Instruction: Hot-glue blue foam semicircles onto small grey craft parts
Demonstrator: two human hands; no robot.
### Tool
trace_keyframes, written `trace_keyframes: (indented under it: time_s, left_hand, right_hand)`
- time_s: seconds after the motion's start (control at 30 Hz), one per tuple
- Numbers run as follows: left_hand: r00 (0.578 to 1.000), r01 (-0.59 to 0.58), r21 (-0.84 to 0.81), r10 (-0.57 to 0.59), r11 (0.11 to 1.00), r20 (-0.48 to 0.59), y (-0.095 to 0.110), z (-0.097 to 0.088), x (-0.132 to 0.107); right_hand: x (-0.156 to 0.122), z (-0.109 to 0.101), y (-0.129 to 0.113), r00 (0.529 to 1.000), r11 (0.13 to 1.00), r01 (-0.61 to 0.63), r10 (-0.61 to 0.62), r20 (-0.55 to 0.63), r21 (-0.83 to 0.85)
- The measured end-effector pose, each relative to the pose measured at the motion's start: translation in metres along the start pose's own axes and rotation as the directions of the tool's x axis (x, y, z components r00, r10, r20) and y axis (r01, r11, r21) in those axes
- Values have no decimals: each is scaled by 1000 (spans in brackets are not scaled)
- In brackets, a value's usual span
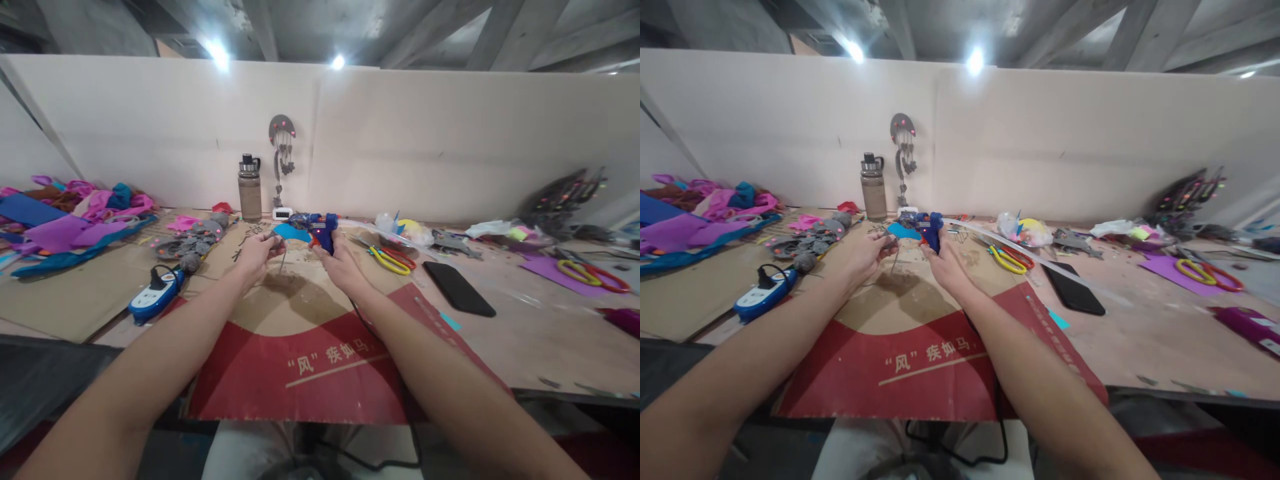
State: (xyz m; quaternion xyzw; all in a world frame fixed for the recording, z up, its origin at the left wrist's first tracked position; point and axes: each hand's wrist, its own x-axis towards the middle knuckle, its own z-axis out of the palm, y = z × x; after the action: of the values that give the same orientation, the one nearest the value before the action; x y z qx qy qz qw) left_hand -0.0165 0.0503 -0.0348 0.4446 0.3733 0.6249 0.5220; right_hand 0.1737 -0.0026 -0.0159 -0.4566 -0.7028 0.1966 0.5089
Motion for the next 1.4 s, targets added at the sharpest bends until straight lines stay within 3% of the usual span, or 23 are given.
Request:
trace_keyframes:
  time_s: [0.17, 0.33, 0.7, 1.4]
  left_hand:
    - [1000, 18, 6, -18, 1000, -22, 1, 3, -2]
    - [1000, 5, 9, -5, 1000, 6, 2, 5, -4]
    - [1000, 13, 68, -13, 998, -3, 9, 12, -10]
    - [999, -20, 53, 21, 998, -32, 8, 8, -5]
  right_hand:
    - [1, 4, 7, 997, 997, 57, -54, 62, -55]
    - [0, 6, 9, 996, 982, 62, -50, 67, -180]
    - [-2, 8, 8, 991, 953, 108, -83, 102, -281]
    - [-3, 9, 7, 993, 957, 87, -62, 98, -277]
